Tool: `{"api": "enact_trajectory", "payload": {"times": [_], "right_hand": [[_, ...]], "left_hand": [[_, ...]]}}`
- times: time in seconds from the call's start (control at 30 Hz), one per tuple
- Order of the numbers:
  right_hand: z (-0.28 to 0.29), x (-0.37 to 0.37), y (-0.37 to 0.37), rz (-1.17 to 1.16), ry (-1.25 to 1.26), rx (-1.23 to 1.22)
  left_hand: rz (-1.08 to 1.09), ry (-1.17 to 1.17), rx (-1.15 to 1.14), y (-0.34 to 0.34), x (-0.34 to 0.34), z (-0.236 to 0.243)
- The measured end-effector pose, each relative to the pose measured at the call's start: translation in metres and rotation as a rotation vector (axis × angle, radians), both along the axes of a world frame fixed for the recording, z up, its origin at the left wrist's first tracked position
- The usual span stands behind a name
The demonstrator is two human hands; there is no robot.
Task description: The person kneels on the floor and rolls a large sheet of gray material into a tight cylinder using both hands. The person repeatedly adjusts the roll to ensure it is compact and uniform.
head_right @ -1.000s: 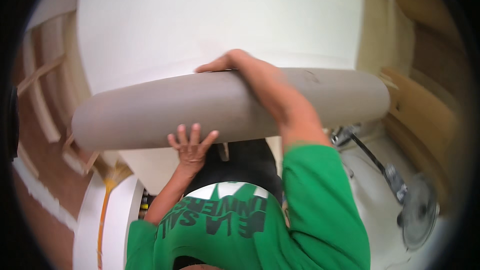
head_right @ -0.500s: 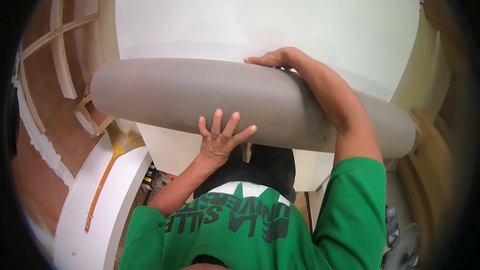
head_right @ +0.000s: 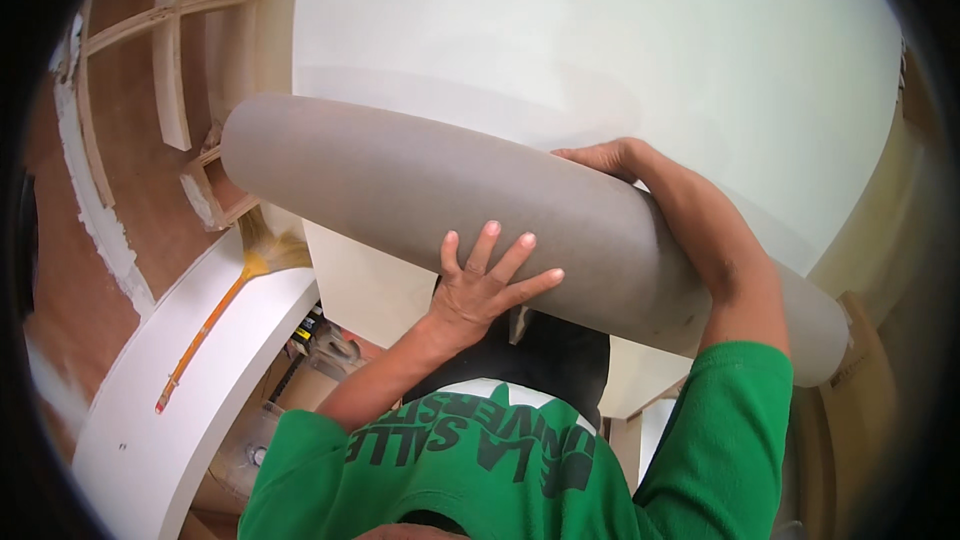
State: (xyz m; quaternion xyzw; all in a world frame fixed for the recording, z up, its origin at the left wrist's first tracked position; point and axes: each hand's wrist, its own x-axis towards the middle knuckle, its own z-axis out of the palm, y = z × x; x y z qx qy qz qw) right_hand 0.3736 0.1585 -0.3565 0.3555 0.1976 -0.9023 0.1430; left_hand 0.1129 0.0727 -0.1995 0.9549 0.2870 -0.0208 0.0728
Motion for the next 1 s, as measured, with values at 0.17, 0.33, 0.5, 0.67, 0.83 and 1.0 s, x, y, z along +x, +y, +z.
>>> {"api": "enact_trajectory", "payload": {"times": [0.17,0.33,0.5,0.67,0.83,1.0], "right_hand": [[-0.046,0.008,-0.009,0.399,-0.049,0.816],[-0.004,0.003,0.015,0.450,-0.377,0.757],[0.009,0.046,0.002,-0.024,-0.206,0.232],[0.028,0.052,-0.006,-0.031,-0.204,0.197],[0.014,0.036,-0.011,-0.068,-0.150,0.137],[0.002,0.025,-0.013,-0.063,-0.059,0.029]], "left_hand": [[-0.008,0.015,-0.058,0.002,0.004,0.005],[-0.027,0.031,-0.095,0.004,0.001,0.002],[-0.103,0.126,-0.090,0.014,0.003,0.006],[-0.049,0.041,-0.108,-0.002,-0.002,0.001],[-0.038,0.039,-0.049,-0.003,-0.004,-0.005],[-0.020,0.064,-0.062,0.002,0.000,-0.001]]}}
